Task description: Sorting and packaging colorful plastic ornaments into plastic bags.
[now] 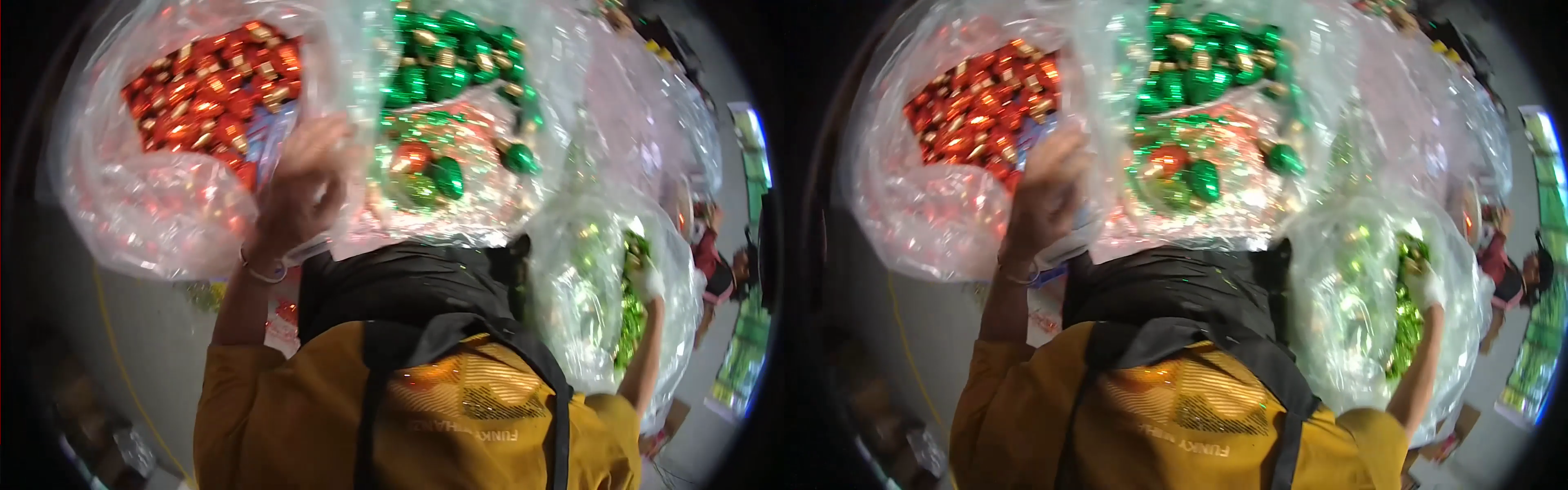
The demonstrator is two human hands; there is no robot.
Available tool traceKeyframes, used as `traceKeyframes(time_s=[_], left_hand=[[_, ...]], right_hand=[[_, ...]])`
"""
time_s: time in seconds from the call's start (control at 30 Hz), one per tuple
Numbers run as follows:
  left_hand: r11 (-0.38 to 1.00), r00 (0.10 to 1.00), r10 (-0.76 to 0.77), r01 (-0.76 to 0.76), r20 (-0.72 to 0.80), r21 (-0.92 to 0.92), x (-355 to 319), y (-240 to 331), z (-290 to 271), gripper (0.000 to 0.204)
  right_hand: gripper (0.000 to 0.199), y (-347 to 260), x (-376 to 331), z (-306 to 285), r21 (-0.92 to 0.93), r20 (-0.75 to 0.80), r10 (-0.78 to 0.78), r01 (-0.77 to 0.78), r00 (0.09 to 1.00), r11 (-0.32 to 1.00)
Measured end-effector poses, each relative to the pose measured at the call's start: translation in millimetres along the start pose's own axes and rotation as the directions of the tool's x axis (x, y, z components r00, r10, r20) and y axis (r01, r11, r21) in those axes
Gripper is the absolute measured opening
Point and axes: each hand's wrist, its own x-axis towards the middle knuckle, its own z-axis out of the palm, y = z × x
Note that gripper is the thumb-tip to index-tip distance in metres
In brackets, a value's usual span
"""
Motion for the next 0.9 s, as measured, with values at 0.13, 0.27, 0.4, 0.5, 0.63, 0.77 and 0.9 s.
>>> traceKeyframes(time_s=[0.13,0.27,0.4,0.5,0.63,0.77,0.9], left_hand=[[0.774,0.760,-0.631,0.605,-0.156,-0.184,-35.0,-50.1,-76.3,0.028],[0.693,0.771,-0.617,0.441,0.154,0.571,-61.7,-116.6,-71.3,0.032],[0.634,0.590,-0.702,0.261,0.399,0.728,-51.8,-114.9,-39.2,0.046],[0.609,0.559,-0.724,0.244,0.404,0.754,-57.6,-92.6,-35.1,0.040],[0.715,0.786,-0.467,0.065,0.406,0.697,-79.9,-82.4,-35.9,0.033],[0.592,0.699,-0.620,0.119,0.356,0.797,-63.4,-106.6,-16.0,0.027],[0.562,0.562,-0.706,0.073,0.431,0.824,-72.5,-112.3,-1.8,0.033]], right_hand=[[0.044,-57.2,-37.9,-82.4,0.759,0.072,-0.025,-0.039,0.997,0.650],[0.036,-205.2,-4.9,-103.7,0.978,0.014,-0.267,0.043,0.963,0.204],[0.033,-340.7,49.7,-66.7,0.995,-0.005,-0.696,0.076,0.718,0.071],[0.043,-456.8,42.5,-55.2,0.465,-0.085,-0.664,0.619,0.743,0.633],[0.055,-526.8,73.2,-12.9,-0.063,0.114,-0.584,0.592,0.804,0.803],[0.054,-548.3,107.1,36.3,-0.059,0.165,-0.667,0.683,0.726,0.728],[0.048,-527.8,112.0,41.9,-0.008,0.204,-0.693,0.709,0.691,0.705]])
